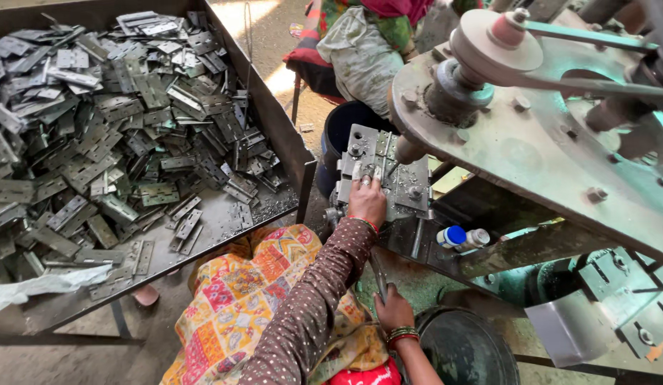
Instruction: The person sits on the floor and repeatedly picks up small metal parts from a bin, places them on a grinding machine, and operates the lever to grind the parts. The person then returns the processed parts to the bin.
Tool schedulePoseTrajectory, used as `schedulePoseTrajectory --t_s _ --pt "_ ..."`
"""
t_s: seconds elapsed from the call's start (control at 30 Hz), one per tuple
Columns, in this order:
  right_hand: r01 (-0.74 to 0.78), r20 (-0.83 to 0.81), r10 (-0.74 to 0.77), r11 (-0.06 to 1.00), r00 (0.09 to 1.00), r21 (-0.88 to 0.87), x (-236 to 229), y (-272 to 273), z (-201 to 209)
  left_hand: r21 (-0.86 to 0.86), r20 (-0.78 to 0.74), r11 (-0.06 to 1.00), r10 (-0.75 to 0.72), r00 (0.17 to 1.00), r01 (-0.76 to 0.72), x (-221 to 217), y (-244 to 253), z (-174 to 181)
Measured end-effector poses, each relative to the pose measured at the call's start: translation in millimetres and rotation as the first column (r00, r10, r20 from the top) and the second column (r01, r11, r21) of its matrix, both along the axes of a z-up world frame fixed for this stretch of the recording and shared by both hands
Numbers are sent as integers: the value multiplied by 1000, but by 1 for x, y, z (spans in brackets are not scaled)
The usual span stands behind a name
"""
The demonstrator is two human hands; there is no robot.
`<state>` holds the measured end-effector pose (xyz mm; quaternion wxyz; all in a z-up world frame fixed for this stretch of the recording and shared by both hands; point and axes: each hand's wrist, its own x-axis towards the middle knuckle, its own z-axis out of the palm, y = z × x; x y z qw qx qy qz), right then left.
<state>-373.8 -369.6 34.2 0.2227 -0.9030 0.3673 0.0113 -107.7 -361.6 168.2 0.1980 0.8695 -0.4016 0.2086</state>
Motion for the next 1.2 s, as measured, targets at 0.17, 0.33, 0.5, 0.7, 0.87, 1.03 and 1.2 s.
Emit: schedulePoseTrajectory --t_s 0.17,0.33,0.5,0.7,0.87,1.03,1.2 --pt "-15 -47 19 997 999 75 2 -11 1 17 -84 997 -73 994 75 -6 10 -1" --pt "-128 -145 134 990 980 53 15 -46 41 73 -104 996 -47 993 55 4 3 0" --pt "-82 -129 85 996 988 27 10 -31 38 153 -138 988 -12 990 33 19 -15 2" --pt "7 19 -8 999 1000 43 2 7 0 79 -130 996 -28 991 38 22 -9 -1" --pt "6 -162 1 999 987 46 10 -11 37 93 -125 993 -62 990 73 28 -8 7" --pt "80 121 -63 987 991 -137 10 -8 100 193 -206 969 -112 972 152 -22 27 17" --pt "118 257 -98 991 961 -63 24 -4 122 -102 195 995 3 981 18 -79 69 32"
